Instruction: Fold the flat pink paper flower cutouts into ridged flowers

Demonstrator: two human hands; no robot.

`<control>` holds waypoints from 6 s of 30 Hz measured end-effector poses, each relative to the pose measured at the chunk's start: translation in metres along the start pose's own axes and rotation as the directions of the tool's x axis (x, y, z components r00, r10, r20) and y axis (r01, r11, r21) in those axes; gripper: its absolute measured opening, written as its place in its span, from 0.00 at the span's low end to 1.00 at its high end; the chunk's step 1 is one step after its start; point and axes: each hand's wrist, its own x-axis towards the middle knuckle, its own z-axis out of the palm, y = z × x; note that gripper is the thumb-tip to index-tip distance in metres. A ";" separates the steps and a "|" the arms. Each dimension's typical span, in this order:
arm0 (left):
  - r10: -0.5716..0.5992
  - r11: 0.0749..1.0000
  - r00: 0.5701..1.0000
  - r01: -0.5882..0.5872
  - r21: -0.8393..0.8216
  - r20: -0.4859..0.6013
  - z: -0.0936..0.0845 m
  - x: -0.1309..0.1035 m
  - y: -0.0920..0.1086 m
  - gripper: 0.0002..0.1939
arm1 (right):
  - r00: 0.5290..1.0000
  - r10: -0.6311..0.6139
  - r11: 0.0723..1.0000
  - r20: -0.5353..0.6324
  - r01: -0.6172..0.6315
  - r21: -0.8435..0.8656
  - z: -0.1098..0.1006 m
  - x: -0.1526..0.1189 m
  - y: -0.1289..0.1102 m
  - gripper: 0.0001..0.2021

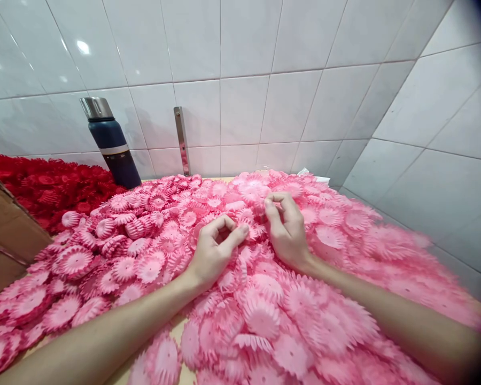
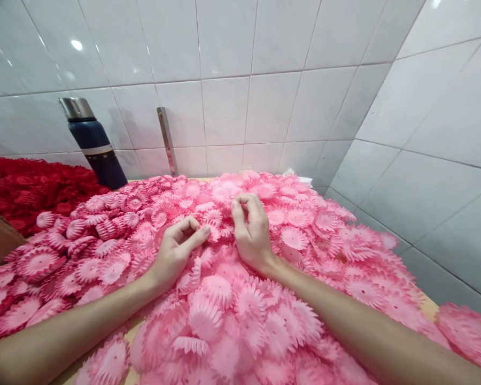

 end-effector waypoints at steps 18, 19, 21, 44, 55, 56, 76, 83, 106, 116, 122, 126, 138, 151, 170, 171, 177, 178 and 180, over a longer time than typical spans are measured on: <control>-0.007 0.999 0.986 -0.002 -0.054 -0.166 0.000 0.005 -0.007 0.12 | 0.881 -0.455 0.886 0.132 0.463 -0.039 0.001 -0.001 -0.009 0.11; 0.006 1.000 0.985 -0.010 -0.025 -0.174 0.000 0.005 -0.008 0.15 | 0.862 -0.487 0.865 0.140 0.498 -0.058 0.000 -0.001 -0.009 0.12; 0.022 1.000 0.983 -0.019 0.018 -0.183 -0.001 0.004 -0.008 0.18 | 0.836 -0.523 0.836 0.165 0.541 -0.091 0.000 -0.001 -0.010 0.12; 0.091 0.980 0.990 -0.069 0.189 -0.111 0.000 0.003 -0.003 0.20 | 0.842 -0.502 0.827 0.198 0.534 -0.175 0.000 -0.003 -0.001 0.08; 0.127 0.973 0.991 -0.116 0.201 -0.042 -0.001 0.003 -0.007 0.14 | 0.911 -0.371 0.904 0.182 0.399 -0.152 0.000 -0.006 -0.004 0.04; 0.124 0.974 0.992 -0.114 0.194 -0.038 -0.001 0.004 -0.007 0.14 | 0.915 -0.362 0.911 0.179 0.388 -0.141 0.000 -0.006 -0.004 0.04; 0.052 0.997 0.998 -0.051 0.055 -0.027 -0.001 0.005 -0.011 0.13 | 0.939 -0.316 0.943 0.137 0.327 -0.065 0.000 -0.008 -0.006 0.04; 0.051 0.998 0.998 -0.050 0.044 -0.022 -0.001 0.007 -0.010 0.11 | 0.935 -0.337 0.934 0.112 0.347 -0.086 0.000 -0.008 -0.006 0.03; 0.062 0.991 0.998 -0.059 0.123 -0.018 0.000 0.004 -0.006 0.10 | 0.954 -0.278 0.952 0.111 0.289 -0.097 0.003 -0.004 -0.007 0.04; -0.007 0.999 0.998 0.009 0.037 -0.056 -0.002 0.002 0.000 0.13 | 0.992 -0.076 0.990 -0.102 0.063 -0.125 0.002 -0.001 -0.002 0.06; 0.004 0.999 0.996 -0.001 0.038 -0.090 -0.001 0.003 0.000 0.11 | 0.968 -0.241 0.970 0.070 0.243 -0.028 -0.002 -0.002 -0.006 0.05; 0.012 0.999 0.998 -0.009 0.045 -0.056 0.000 0.003 0.001 0.09 | 0.940 -0.320 0.938 0.114 0.331 -0.100 0.001 -0.003 -0.008 0.02; -0.029 1.000 0.990 0.027 -0.015 -0.138 -0.004 0.001 -0.003 0.11 | 0.988 -0.153 0.987 0.003 0.153 -0.055 -0.002 0.000 -0.005 0.02; 0.071 0.997 0.992 -0.067 0.041 -0.105 0.000 0.002 -0.003 0.10 | 0.877 -0.448 0.866 0.172 0.473 -0.161 0.001 -0.004 -0.004 0.04; 0.094 0.991 0.990 -0.082 0.104 -0.110 -0.001 0.002 -0.005 0.18 | 0.828 -0.521 0.829 0.208 0.549 -0.109 -0.003 -0.003 -0.010 0.05; 0.103 0.990 0.989 -0.091 0.111 -0.107 -0.001 0.002 -0.005 0.18 | 0.826 -0.523 0.829 0.210 0.550 -0.102 -0.003 -0.003 -0.011 0.06; 0.109 0.989 0.989 -0.098 0.111 -0.101 -0.002 0.002 -0.007 0.18 | 0.811 -0.542 0.816 0.220 0.570 -0.093 -0.003 -0.003 -0.013 0.06; 0.109 0.988 0.989 -0.097 0.119 -0.098 -0.002 0.002 -0.007 0.17 | 0.812 -0.541 0.816 0.219 0.570 -0.095 -0.003 -0.003 -0.012 0.06; 0.118 0.986 0.989 -0.105 0.129 -0.094 -0.002 0.001 -0.007 0.16 | 0.813 -0.541 0.815 0.216 0.570 -0.103 -0.002 -0.003 -0.012 0.06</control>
